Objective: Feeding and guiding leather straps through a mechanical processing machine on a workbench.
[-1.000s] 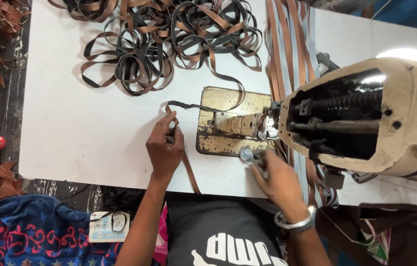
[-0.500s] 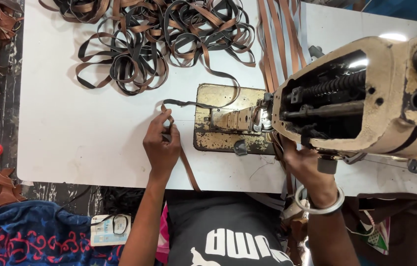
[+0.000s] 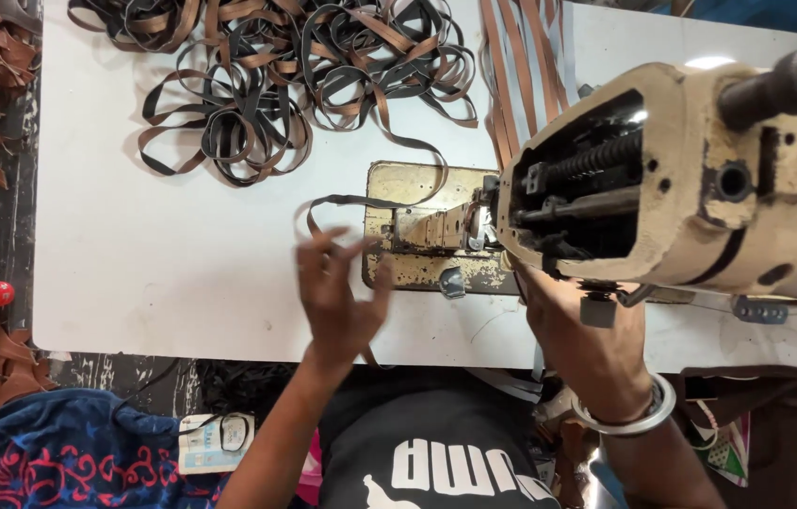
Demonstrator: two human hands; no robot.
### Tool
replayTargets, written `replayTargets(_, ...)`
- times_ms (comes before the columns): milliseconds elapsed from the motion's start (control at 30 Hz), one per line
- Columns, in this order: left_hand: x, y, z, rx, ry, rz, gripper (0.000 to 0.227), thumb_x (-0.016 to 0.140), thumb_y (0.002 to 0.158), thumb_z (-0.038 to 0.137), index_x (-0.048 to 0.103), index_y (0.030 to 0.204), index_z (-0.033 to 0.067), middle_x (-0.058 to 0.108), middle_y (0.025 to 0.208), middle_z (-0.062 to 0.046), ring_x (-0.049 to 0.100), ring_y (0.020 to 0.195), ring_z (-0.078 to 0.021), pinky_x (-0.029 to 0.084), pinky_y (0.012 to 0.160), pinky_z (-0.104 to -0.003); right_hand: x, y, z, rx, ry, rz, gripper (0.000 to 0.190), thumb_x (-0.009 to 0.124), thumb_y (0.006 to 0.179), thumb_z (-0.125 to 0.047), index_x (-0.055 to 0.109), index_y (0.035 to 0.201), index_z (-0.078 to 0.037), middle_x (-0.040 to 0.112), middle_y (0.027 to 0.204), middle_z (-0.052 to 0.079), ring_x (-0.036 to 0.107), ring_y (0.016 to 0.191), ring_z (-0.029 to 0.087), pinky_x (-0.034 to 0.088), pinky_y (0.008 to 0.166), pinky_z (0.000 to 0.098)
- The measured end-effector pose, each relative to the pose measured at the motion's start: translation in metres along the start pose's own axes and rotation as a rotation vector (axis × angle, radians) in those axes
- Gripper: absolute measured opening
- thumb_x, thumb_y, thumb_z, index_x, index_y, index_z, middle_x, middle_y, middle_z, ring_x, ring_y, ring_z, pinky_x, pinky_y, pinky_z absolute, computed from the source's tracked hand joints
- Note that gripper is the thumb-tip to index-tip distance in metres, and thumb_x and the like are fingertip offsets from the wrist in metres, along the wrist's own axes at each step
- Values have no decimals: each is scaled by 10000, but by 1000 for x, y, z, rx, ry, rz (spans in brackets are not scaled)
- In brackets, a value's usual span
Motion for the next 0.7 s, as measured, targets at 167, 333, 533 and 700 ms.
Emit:
replayTargets(167, 15, 38, 95, 328, -54, -263, 257, 757, 953, 180, 714, 1164, 39, 670, 854, -40, 637, 737, -162, 486, 659, -316, 10, -18, -5, -133, -230, 169, 459, 683, 1023, -82, 559, 1460, -145, 611, 860, 65, 588, 732, 228, 465, 649, 360)
replayTargets(333, 38, 45, 120, 385, 175, -394, 274, 706, 922, 146, 721, 1130, -32, 642, 719, -48, 636, 631, -175, 465, 565, -322, 28, -29, -5, -123, -300, 150, 468, 652, 987, -78, 582, 1449, -98, 546, 868, 41, 512, 701, 214, 430, 614, 366)
replayTargets(533, 34, 45, 121, 390, 213, -359, 263, 695, 872, 87, 706, 1113, -16, 637, 739, -50, 645, 636, -178, 468, 564, -317, -3, -17, -22, -112, -251, 186, 419, 660, 1011, -95, 600, 1426, -96, 549, 929, 9, 506, 768, 194, 422, 646, 389)
replayTargets(700, 40, 41, 116, 411, 220, -351, 295, 702, 870, 76, 720, 1146, -27, 601, 661, -23, 591, 525, -132, 432, 484, -294, -11, 4, -27, -113, -339, 127, 366, 697, 912, -111, 703, 1277, -98, 666, 815, 19, 568, 612, 185, 442, 516, 394)
Point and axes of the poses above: each hand's wrist, its own y-axis towards the middle knuckle, its own x-axis out of the palm, z = x × y, the point moved 8 cm from there along y, towards the middle knuckle
